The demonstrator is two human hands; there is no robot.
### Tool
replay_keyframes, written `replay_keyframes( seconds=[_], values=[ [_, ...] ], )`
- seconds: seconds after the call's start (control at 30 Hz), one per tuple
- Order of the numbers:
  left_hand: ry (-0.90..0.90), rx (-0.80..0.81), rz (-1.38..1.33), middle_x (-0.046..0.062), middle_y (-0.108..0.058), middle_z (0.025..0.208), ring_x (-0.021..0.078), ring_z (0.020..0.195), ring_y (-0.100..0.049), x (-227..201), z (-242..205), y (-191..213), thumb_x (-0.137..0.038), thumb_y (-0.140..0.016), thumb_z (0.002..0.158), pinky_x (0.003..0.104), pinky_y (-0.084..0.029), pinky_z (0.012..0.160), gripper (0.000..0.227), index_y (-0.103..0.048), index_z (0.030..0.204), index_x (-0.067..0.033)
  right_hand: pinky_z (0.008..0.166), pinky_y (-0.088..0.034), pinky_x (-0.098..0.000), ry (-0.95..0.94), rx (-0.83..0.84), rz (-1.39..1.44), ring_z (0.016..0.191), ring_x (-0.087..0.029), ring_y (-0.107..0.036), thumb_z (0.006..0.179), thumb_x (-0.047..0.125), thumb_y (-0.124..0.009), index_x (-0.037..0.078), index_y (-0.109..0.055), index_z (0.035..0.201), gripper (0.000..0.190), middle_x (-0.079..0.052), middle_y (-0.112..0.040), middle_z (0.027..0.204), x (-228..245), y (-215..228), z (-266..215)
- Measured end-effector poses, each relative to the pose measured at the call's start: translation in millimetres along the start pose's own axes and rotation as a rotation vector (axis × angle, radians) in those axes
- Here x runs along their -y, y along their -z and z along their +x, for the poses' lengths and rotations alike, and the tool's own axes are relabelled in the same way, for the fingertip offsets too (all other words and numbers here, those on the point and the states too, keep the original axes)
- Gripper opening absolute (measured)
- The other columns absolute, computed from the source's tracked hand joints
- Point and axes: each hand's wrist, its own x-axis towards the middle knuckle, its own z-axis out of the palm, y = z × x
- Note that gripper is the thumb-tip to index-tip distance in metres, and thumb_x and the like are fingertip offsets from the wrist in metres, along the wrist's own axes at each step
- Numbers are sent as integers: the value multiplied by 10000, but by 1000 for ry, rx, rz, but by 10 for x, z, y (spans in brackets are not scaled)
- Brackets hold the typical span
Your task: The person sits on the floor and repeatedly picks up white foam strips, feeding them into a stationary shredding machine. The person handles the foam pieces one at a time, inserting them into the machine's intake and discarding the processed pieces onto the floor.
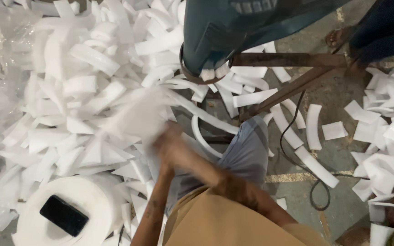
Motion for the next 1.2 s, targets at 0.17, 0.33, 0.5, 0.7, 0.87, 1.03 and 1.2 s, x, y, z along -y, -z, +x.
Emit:
replay_keyframes(
  seconds=[0.17,0.33,0.5,0.7,0.87,1.03,1.2],
  values=[
    [-27,180,151,94,-749,1011,147,826,-696,422,179,-186,-184,-608,998,272,-542,687,369,-608,1309,15,1028,-541,-344,691,-58,1035,1164,-228,-654,1034,343,-588,110,-570,1395,430,-105,-592,1430,92,589,-484],
    [-112,175,208,168,-732,832,196,690,-667,573,209,109,-159,-589,1069,308,-535,592,358,-727,1026,168,1021,-499,-457,418,-267,1340,1188,-356,-597,979,330,-646,98,-637,1338,427,-212,-617,1329,-630,289,243],
    [-111,2,42,78,-613,769,136,607,-530,273,346,568,-150,-604,1017,273,-425,527,283,-697,1145,84,947,-453,-541,-2,-63,1033,1148,-461,-545,865,254,-715,87,-672,1264,435,-294,-573,1264,-1037,-796,382],
    [-403,-808,823,431,-430,1390,546,1246,-447,-447,902,1173,-372,-798,825,570,-395,1046,915,-407,1450,169,922,-480,-493,170,-70,1107,1076,-430,-598,894,201,-674,87,-725,1155,289,-219,-623,1178,-1039,-1175,139],
    [-391,-824,920,496,-345,1378,623,1313,-321,-926,1253,1433,-489,-907,836,625,-263,1115,1134,-279,1330,317,919,-502,-458,140,-237,1208,1060,-399,-629,957,173,-627,100,-748,1099,200,-173,-667,1134,-1031,-1247,112],
    [-201,-796,588,389,-485,1428,501,1362,-466,-1086,1434,1376,-436,-811,802,515,-367,1193,1008,-347,1384,244,906,-496,-446,125,-402,1283,1061,-385,-636,960,190,-616,80,-730,1120,225,-175,-669,1154,-1083,-1479,115],
    [-358,-683,481,360,-516,1406,457,1324,-507,-935,1300,945,-466,-817,814,465,-408,1129,1030,-331,1467,166,909,-511,-418,-94,-120,1357,1055,-356,-645,1003,268,-598,94,-740,1190,292,-176,-649,1157,-1104,-1534,165]
  ],
)
